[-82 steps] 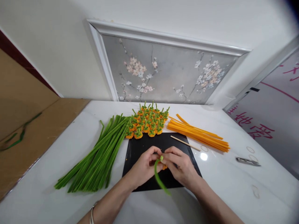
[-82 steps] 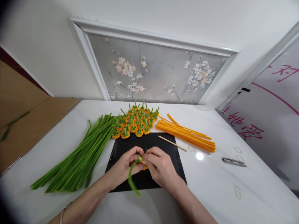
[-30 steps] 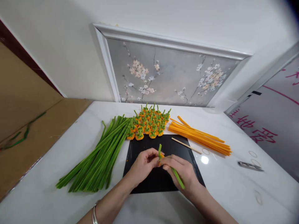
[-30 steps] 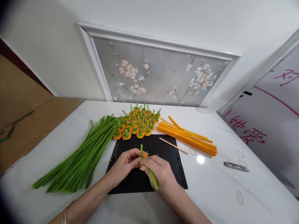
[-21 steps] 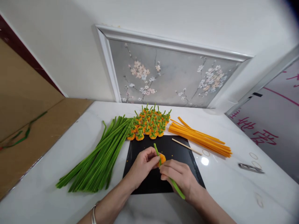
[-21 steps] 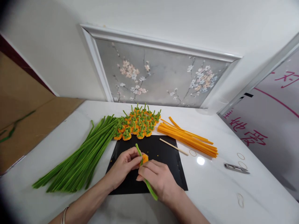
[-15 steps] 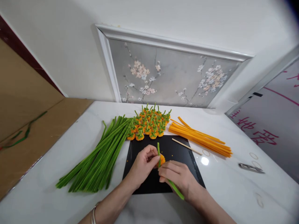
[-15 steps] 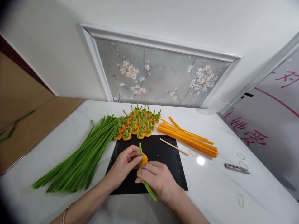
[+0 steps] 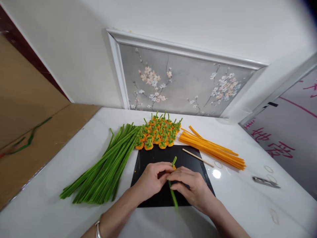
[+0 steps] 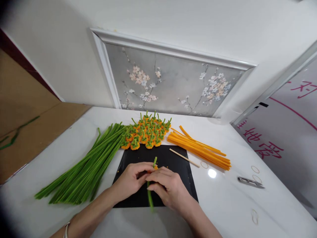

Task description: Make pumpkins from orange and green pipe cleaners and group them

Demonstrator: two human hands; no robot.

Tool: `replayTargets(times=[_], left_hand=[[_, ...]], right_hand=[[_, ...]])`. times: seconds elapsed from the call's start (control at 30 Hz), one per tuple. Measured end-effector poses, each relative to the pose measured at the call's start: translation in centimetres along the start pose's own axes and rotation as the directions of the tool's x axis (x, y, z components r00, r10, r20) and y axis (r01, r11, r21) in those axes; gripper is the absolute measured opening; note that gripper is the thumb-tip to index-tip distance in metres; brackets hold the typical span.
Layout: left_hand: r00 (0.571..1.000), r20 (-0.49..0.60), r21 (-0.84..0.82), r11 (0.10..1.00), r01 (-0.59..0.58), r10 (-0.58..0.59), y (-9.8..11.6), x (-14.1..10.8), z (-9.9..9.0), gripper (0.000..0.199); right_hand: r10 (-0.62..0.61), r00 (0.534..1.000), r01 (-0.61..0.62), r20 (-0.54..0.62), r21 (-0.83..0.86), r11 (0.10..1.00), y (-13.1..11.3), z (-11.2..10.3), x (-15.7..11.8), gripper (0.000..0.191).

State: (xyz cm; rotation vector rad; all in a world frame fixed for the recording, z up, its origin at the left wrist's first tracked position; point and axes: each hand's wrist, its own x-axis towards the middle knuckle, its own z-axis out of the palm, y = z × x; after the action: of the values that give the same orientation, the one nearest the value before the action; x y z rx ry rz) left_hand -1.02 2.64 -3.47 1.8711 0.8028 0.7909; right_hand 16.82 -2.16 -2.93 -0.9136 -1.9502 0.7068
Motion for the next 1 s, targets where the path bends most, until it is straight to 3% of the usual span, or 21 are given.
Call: replayTargets(times=[0.1,0.17,0.23,0.37,0.53,0.63,0.77,1.0], left_hand=[[0.997,-0.052,0.059,0.996,-0.061,0.064,-0.6,0.0,0.2,0.023],[0.995,-0.058,0.064,0.995,-0.081,0.085,-0.8,0.0,0.3,0.023],[0.995,-0.043,0.046,0.995,-0.092,0.094,-0.8,0.0,0.4,0.021],[0.997,0.012,-0.008,0.997,-0.074,0.074,-0.6,0.0,0.6,0.022],[0.998,-0.035,-0.195,0.98,0.047,-0.055,-0.6,0.1,0.5,0.012],[0.989,-0.084,-0.261,0.961,0.094,-0.12,-0.5,0.3,0.3,0.009],[0.97,-0.135,-0.338,0.93,0.147,-0.202,-0.3,0.3,0.2,0.008],[0.957,-0.171,-0.322,0.931,0.171,-0.235,-0.5,0.1,0.4,0.008]], right_hand=[[0.144,0.983,-0.135,-0.115,0.088,0.987,0.4,-0.1,0.1,0.014],[0.295,0.924,-0.249,-0.241,0.204,0.947,0.9,0.0,0.1,0.013],[0.363,0.89,-0.293,-0.275,0.266,0.918,1.4,0.1,0.2,0.02],[0.293,0.935,-0.263,-0.199,0.162,0.951,1.7,0.4,0.4,0.014],[0.275,0.917,-0.237,-0.287,0.161,0.958,1.5,0.4,0.6,0.023],[0.153,0.941,-0.161,-0.304,-0.002,0.987,1.4,0.2,0.5,0.021],[-0.044,0.969,-0.001,-0.242,-0.182,0.983,1.2,0.1,0.3,0.024],[-0.24,0.961,0.182,-0.135,-0.34,0.922,0.8,0.5,0.4,0.027]])
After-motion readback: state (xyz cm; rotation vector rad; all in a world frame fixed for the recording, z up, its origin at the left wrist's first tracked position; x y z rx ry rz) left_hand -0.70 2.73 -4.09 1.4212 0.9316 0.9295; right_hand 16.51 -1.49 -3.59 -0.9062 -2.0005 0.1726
